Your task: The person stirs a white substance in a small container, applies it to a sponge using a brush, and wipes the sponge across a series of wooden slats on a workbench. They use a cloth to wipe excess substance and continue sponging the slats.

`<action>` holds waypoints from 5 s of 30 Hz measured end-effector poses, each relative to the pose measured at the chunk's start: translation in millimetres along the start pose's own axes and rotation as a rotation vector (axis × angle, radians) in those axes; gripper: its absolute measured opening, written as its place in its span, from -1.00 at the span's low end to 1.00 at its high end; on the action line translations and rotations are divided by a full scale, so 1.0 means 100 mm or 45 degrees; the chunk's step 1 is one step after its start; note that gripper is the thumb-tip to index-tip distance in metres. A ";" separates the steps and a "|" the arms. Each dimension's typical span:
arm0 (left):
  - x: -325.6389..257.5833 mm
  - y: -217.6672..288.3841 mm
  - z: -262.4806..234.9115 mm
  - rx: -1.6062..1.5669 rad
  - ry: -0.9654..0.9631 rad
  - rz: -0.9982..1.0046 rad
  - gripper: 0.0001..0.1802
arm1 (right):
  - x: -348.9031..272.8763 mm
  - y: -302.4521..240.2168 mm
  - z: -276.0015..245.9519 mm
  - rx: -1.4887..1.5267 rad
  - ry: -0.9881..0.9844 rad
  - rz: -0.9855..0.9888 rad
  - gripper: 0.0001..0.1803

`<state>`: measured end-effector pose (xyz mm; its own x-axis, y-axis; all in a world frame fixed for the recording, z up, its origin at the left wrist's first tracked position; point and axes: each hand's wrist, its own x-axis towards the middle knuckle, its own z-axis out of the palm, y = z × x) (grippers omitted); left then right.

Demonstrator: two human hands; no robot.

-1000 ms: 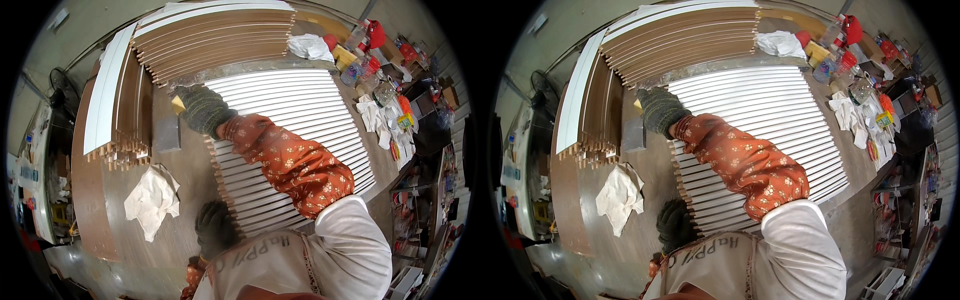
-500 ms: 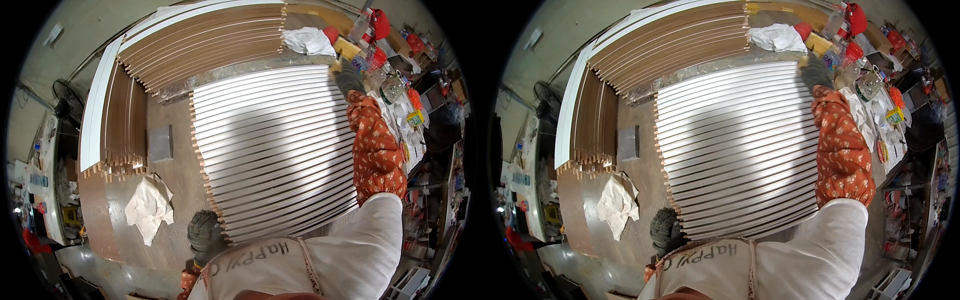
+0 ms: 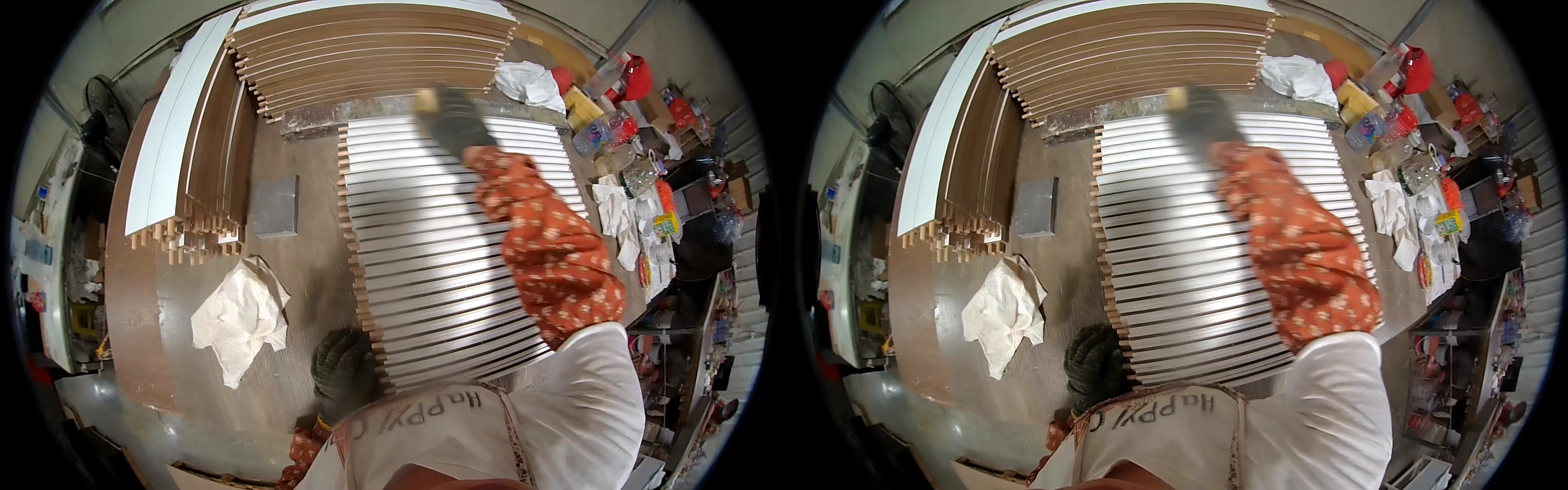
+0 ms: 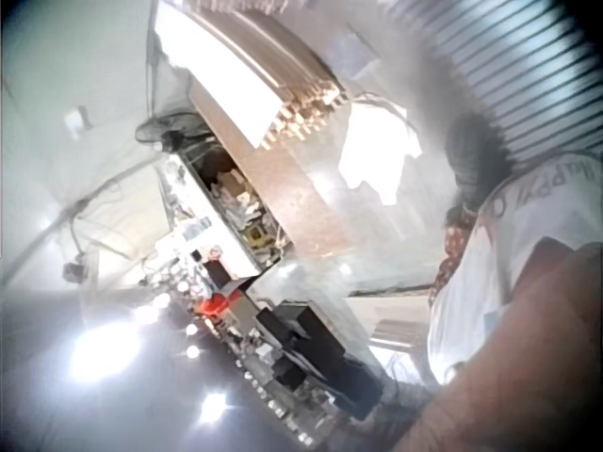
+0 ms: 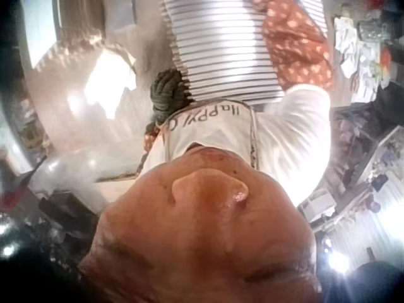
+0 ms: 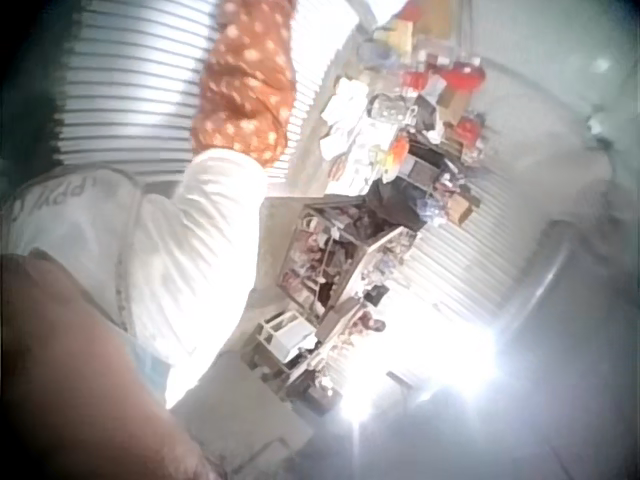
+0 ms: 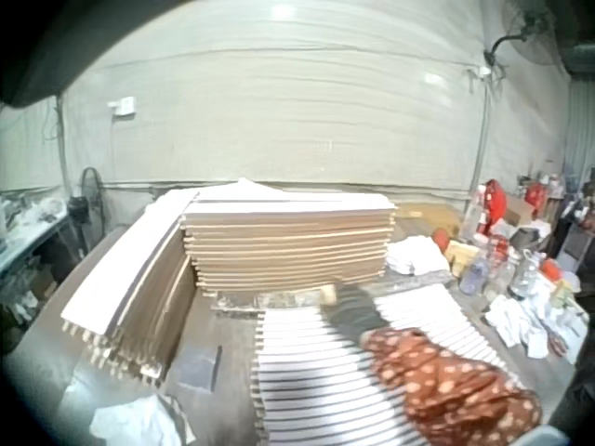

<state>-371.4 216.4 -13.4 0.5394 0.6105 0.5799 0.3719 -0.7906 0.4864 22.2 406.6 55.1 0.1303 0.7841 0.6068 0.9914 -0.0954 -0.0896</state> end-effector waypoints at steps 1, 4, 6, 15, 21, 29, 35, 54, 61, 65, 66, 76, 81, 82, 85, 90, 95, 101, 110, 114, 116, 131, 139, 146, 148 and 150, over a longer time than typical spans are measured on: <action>0.03 0.07 -0.02 -0.008 0.004 -0.014 -0.80 | 0.19 -0.22 0.31 0.166 -0.120 -0.001 -0.49; 0.06 0.06 -0.06 -0.061 0.036 -0.004 -0.81 | 0.32 -1.48 0.06 0.575 -0.077 0.004 -0.57; 0.05 0.13 -0.07 -0.004 0.021 -0.017 -0.78 | 0.35 -1.79 0.11 0.566 -0.098 -0.125 -0.55; -0.22 -0.16 0.15 0.003 0.124 -0.094 -0.74 | 0.03 -0.46 -0.27 0.435 -0.103 0.147 -0.40; -0.20 0.06 0.04 0.100 0.118 -0.209 -0.73 | -0.36 1.18 -0.75 0.104 -0.200 0.458 -0.36; -0.20 0.19 0.20 -0.154 0.196 -0.520 -0.72 | -1.00 2.54 -0.97 0.054 0.096 1.096 -0.30; -0.08 0.42 0.17 0.111 0.148 -0.535 -0.70 | -1.70 2.65 -1.32 0.092 0.557 0.711 -0.30; -0.25 -0.36 0.19 -0.080 0.515 -0.900 -0.74 | -4.09 4.38 -2.98 -0.105 0.712 1.625 -0.25; -0.20 -0.30 0.10 -0.213 0.528 -1.155 -0.64 | -4.23 4.29 -2.56 -0.304 0.325 1.842 -0.27; -0.22 -0.28 0.12 -0.212 0.538 -1.061 -0.66 | -4.29 4.42 -2.45 -0.267 0.299 1.880 -0.35; -0.25 -0.29 0.10 -0.198 0.532 -1.083 -0.65 | -4.26 4.42 -2.43 -0.254 0.298 1.899 -0.41; -0.39 -0.48 0.05 -0.279 0.495 -1.031 -0.62 | -3.91 3.99 -2.61 -0.882 0.087 1.314 -0.46; -0.39 -0.18 0.07 0.255 0.209 -0.702 -0.65 | -3.14 3.45 -2.25 -0.172 0.035 0.900 -0.27; -0.38 -0.15 0.10 0.271 0.221 -0.755 -0.65 | -3.03 3.36 -2.10 -0.174 0.044 0.772 -0.27; -0.22 -0.07 0.15 -0.013 0.254 -0.829 -0.64 | -2.92 3.36 -1.60 -0.032 -0.142 0.757 -0.30; -0.22 -0.04 0.02 -0.155 0.165 -0.687 -0.61 | -3.02 4.04 -1.41 0.374 0.177 0.891 -0.51; 0.23 0.57 -0.14 0.118 0.018 -0.369 -0.42 | -2.81 3.62 -2.30 0.449 0.394 0.592 -0.53; 0.75 1.42 0.20 0.436 -0.798 0.328 -0.29 | -3.00 2.32 -2.97 0.161 0.152 0.614 -0.51; 0.28 0.83 0.60 0.706 -0.666 0.660 -0.43 | -3.46 -0.38 -2.41 2.141 0.188 0.521 -0.63; 0.27 0.83 0.51 0.670 -0.795 0.607 -0.30 | -3.76 -0.67 -1.82 1.954 0.112 0.643 -0.56; 0.31 0.80 0.55 0.580 -0.841 0.603 -0.20 | -3.83 -0.62 -1.77 1.882 0.127 0.848 -0.54; 0.33 1.05 0.49 0.665 -0.847 0.648 0.05 | -3.72 -0.40 -2.49 1.732 0.461 0.886 -0.54; 0.35 1.21 0.41 0.503 -0.856 0.601 0.05 | -4.25 1.29 -2.30 0.570 0.879 1.262 -0.49; 0.37 1.23 0.33 0.610 -0.962 0.529 -0.03 | -3.68 -0.15 -2.17 0.694 1.047 0.077 -0.70; 0.33 1.17 0.26 0.645 -0.983 0.456 0.01 | -3.61 -0.45 -2.23 0.850 0.842 0.134 -0.75; 0.36 1.08 0.45 0.568 -0.903 0.577 0.08 | -3.76 -0.48 -2.44 0.730 0.618 0.533 -0.79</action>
<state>-278.2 150.5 30.6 0.9811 0.1869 0.0494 0.1900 -0.9795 -0.0663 -71.3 -33.1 24.5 0.6046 0.3919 0.6934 0.7180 0.1086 -0.6875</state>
